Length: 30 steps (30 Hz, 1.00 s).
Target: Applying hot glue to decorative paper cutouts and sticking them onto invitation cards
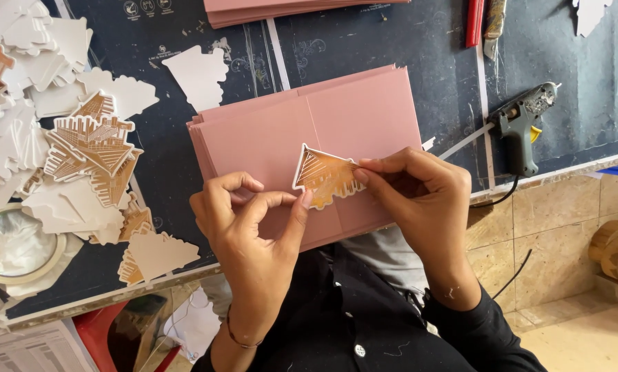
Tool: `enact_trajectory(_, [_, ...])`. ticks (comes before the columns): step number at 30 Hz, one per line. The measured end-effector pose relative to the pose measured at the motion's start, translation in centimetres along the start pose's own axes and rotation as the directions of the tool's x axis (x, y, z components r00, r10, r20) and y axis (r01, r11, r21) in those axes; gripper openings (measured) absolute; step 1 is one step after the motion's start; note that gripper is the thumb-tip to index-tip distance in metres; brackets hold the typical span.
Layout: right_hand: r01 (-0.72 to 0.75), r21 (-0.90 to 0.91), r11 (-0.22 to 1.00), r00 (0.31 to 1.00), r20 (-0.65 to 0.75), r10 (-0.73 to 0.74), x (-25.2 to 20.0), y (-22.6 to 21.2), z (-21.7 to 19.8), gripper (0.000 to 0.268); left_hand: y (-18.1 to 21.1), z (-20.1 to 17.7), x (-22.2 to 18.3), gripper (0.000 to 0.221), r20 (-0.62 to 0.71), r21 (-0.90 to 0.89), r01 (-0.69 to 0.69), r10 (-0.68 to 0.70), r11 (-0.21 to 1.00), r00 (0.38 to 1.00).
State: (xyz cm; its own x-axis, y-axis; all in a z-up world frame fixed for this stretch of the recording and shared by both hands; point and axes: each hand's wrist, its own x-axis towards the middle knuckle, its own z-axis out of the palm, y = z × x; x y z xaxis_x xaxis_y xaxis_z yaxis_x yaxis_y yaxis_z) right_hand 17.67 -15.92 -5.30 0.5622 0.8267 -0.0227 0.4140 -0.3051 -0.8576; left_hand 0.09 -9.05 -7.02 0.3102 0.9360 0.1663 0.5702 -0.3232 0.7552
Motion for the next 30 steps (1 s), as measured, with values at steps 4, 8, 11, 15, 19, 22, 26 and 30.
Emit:
enact_trajectory(4, [0.03,-0.034,0.999,1.0,0.003,-0.03,0.13,-0.16,0.14,0.01,-0.16,0.14,-0.13,0.019,0.005,0.016,-0.012,0.012,1.0,1.0])
enact_trajectory(8, [0.064,-0.088,0.994,0.998,-0.009,-0.065,0.1,-0.15,0.35,0.01,-0.23,0.39,-0.18,0.019,-0.012,0.052,-0.023,0.024,0.998,1.0])
enact_trajectory(11, [0.068,-0.109,0.992,0.997,-0.015,-0.07,0.06,-0.14,0.44,0.01,-0.17,0.49,-0.14,0.02,-0.023,0.064,-0.024,0.026,0.998,0.999])
enact_trajectory(15, [0.044,-0.115,0.992,0.999,-0.018,-0.047,0.04,-0.2,0.52,0.012,-0.07,0.53,-0.06,0.021,-0.034,0.074,-0.036,0.039,0.997,0.999])
enact_trajectory(19, [0.042,-0.125,0.991,0.999,-0.019,-0.045,0.0,-0.08,0.53,0.012,-0.08,0.54,-0.08,0.022,-0.034,0.074,-0.035,0.038,0.997,0.999])
enact_trajectory(22, [0.031,-0.135,0.99,0.999,-0.017,-0.034,-0.07,-0.09,0.54,0.011,-0.02,0.57,-0.01,0.022,-0.038,0.078,-0.043,0.046,0.996,0.998])
enact_trajectory(26, [0.027,-0.152,0.988,0.999,-0.016,-0.03,-0.16,-0.09,0.66,0.011,-0.05,0.58,-0.08,0.027,-0.028,0.085,-0.034,0.037,0.996,0.999])
enact_trajectory(30, [0.044,-0.158,0.986,0.998,-0.027,-0.049,-0.18,-0.24,0.93,0.013,0.0,0.22,0.42,0.036,0.028,0.121,-0.049,0.046,0.991,0.999])
